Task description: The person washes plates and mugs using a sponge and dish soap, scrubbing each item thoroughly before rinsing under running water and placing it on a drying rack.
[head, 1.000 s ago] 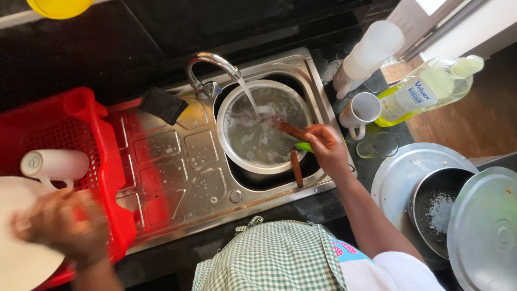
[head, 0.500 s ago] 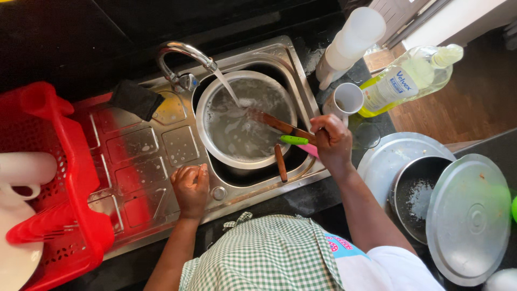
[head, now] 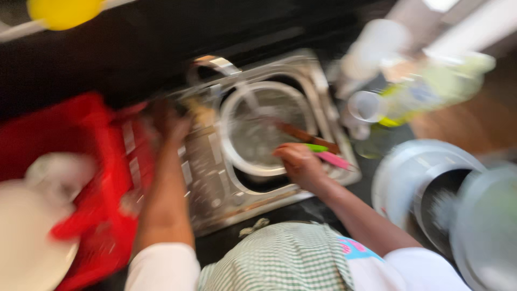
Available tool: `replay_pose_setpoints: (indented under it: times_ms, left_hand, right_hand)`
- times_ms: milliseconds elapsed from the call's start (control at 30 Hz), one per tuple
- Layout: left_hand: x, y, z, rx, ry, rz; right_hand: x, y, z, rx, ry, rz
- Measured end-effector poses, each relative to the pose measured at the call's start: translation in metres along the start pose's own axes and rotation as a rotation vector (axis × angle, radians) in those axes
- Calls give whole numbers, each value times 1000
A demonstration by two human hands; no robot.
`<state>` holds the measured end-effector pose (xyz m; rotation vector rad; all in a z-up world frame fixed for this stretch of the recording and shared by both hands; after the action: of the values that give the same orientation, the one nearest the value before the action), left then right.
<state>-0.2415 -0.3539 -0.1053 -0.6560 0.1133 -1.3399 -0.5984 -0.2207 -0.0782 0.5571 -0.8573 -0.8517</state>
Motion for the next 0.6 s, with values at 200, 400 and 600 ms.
replay_pose_setpoints:
  times_ms: [200,400,600]
  left_hand:
    - [4,-6,0,598,-255,-149]
    - [3,44,8,296,-164,-27]
    - [-65,90,-53,-1533,-208,743]
  right_hand:
    - [-4,62,180,-55,-685,-104]
    - [-74,-24,285,-72,-1041,-239]
    - [-48,-156,284,634,-744,-464]
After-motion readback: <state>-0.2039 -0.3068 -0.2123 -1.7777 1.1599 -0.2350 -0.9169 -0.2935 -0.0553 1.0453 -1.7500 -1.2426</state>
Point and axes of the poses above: each hand's wrist, its own x-axis towards the middle knuckle, its own z-axis out of the back of the hand, y = z × x, the point moved 10 cm from there along x, towards the middle knuckle, and after that the axes turned 3 degrees about -z, right-handed, at the moved point
